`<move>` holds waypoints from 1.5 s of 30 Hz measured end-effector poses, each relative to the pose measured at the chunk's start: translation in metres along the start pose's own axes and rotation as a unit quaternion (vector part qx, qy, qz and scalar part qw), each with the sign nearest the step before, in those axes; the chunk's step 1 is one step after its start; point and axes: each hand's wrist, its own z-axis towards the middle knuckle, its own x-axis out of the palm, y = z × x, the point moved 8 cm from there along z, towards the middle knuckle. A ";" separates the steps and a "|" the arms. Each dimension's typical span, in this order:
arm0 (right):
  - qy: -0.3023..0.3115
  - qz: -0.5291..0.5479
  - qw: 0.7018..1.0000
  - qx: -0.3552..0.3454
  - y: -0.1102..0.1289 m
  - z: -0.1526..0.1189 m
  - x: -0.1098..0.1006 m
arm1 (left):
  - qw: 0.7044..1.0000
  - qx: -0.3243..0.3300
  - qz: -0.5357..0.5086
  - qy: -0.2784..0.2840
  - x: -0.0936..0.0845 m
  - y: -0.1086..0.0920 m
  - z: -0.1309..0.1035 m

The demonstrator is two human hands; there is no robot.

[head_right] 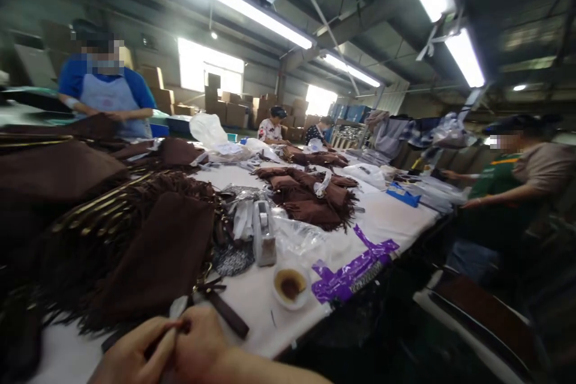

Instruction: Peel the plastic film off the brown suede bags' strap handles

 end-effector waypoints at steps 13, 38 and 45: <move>0.132 0.138 0.960 0.206 -0.032 -0.012 -0.008 | 0.943 -0.253 -0.214 0.037 0.021 0.022 -0.059; 0.068 -0.413 0.892 -0.169 0.017 0.030 -0.031 | 0.988 0.048 0.109 -0.098 -0.044 -0.026 -0.039; 0.102 -0.487 0.854 -0.151 0.026 0.005 -0.016 | 0.857 -0.289 -0.415 0.098 0.068 0.023 -0.037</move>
